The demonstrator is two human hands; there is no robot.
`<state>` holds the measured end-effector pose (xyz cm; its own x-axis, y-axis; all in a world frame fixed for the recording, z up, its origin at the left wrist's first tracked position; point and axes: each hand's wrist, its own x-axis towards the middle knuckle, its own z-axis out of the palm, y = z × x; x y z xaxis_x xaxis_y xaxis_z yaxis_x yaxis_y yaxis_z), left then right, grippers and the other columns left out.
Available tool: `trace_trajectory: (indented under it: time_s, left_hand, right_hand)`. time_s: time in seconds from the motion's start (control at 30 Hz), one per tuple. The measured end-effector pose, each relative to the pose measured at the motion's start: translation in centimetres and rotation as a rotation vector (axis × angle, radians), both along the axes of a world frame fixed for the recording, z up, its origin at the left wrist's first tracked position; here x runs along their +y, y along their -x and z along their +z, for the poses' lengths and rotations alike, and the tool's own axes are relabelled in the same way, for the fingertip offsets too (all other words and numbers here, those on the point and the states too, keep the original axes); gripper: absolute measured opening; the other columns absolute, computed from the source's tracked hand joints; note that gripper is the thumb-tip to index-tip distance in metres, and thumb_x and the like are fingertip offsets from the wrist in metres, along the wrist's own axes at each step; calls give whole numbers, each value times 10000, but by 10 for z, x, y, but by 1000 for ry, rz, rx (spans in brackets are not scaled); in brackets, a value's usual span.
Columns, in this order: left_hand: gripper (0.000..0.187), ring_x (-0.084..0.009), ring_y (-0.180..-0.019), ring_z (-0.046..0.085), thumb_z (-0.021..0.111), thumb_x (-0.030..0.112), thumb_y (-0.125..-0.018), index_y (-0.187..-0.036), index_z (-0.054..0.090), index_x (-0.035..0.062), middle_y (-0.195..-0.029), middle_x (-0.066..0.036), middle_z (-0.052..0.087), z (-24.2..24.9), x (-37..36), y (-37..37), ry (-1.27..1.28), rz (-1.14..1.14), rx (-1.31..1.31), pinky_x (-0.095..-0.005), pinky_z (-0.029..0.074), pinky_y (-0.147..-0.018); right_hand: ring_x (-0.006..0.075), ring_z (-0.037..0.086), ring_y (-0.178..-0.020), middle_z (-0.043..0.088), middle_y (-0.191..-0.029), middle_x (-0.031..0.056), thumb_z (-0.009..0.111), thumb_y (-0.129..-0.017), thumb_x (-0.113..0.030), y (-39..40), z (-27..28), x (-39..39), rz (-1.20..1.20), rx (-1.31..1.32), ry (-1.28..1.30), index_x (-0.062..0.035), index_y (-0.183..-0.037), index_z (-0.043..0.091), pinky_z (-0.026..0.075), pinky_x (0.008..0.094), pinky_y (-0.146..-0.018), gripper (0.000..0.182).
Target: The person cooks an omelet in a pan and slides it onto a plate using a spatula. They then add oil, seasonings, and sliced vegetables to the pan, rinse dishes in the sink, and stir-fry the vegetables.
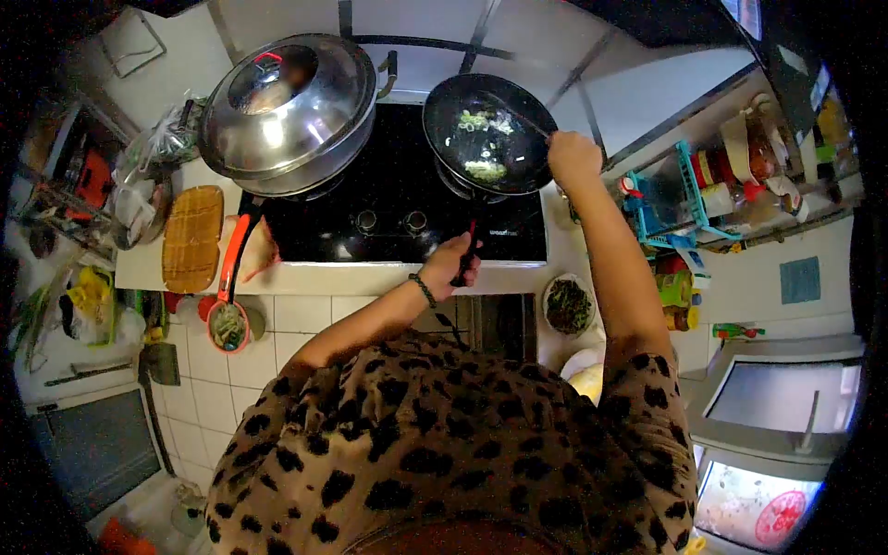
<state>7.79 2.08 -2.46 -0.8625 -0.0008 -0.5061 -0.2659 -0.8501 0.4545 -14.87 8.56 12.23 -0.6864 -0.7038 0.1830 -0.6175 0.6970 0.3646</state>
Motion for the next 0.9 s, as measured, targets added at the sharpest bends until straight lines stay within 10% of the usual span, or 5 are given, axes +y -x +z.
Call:
trace_trajectory:
  time_s: [0.33, 0.67, 0.9]
  left_hand:
    - [336, -166, -525, 479, 488, 405, -908, -969, 495, 75, -665, -51, 513, -10, -6, -1, 1, -16, 89, -329, 417, -490]
    - [343, -186, -562, 536, 481, 387, -915, -990, 493, 52, -682, -69, 536, -6, -7, -2, 52, -38, 80, -358, 470, -526]
    - [332, -178, -596, 548, 494, 401, -908, -998, 502, 81, -762, -60, 551, -29, -12, -8, 117, 40, 20, -356, 478, -567]
  right_hand:
    - [275, 660, -728, 666, -784, 110, 550, -753, -148, -65, 102, 56, 175, 28, -419, -110, -784, 682, 525, 389, -625, 141]
    - [276, 662, -699, 665, -769, 107, 529, -776, -139, 5, -2, 15, 59, 83, -100, -71, -764, 679, 529, 369, -576, 165]
    - [310, 648, -718, 650, -767, 133, 521, -792, -153, -40, 63, 44, 69, -134, -259, -98, -823, 652, 515, 402, -610, 146]
